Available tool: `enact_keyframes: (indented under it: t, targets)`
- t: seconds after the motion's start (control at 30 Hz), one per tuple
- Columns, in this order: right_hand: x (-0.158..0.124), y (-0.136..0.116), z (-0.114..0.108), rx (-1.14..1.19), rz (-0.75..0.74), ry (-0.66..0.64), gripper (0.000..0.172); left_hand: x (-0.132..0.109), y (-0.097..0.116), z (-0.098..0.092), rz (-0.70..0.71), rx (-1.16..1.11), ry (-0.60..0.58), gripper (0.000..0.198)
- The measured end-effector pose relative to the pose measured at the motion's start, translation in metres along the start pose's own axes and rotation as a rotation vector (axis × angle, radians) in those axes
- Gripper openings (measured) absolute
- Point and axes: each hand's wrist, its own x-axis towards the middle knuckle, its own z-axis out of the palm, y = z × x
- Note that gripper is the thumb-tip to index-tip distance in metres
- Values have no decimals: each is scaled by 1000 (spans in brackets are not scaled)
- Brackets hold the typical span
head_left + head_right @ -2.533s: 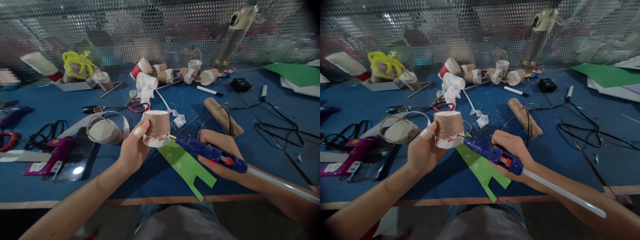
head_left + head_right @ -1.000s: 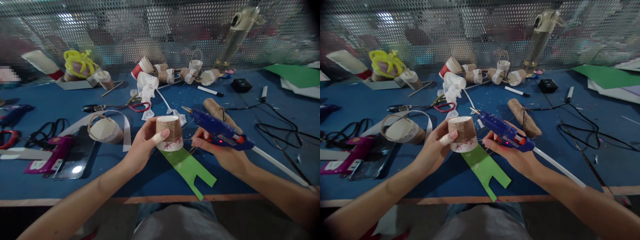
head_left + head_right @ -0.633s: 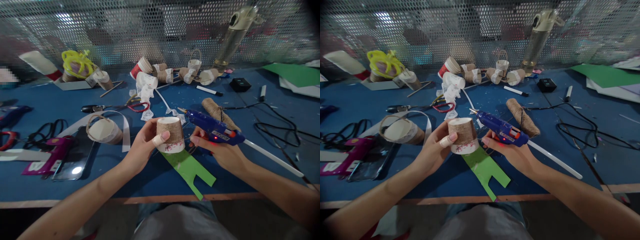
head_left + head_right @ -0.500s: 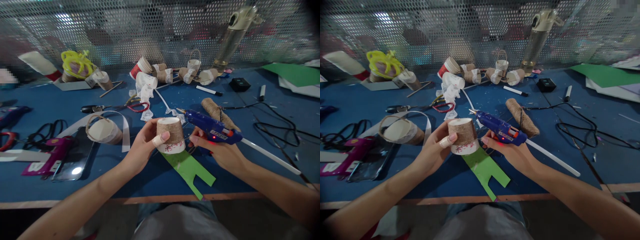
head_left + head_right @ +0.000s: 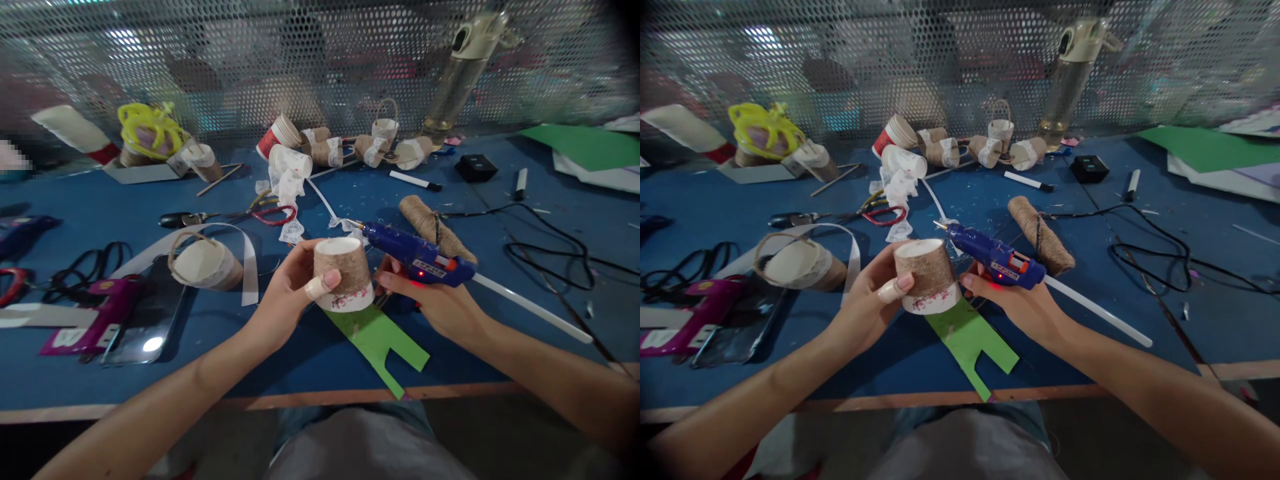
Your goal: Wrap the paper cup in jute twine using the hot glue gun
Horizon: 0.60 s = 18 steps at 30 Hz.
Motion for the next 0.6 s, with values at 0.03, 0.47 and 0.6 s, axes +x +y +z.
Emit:
enact_keyframes:
  t: [0.03, 0.47, 0.6]
  targets:
    - [0, -1, 0, -9, -2, 3, 23, 0, -1, 0, 9, 4, -2, 30]
    - [-2, -16, 4, -162, -14, 104, 31, -1, -1, 3, -94, -62, -19, 36]
    - [-2, -13, 11, -123, -41, 152, 27, -2, -1, 4, -152, -87, -40, 40]
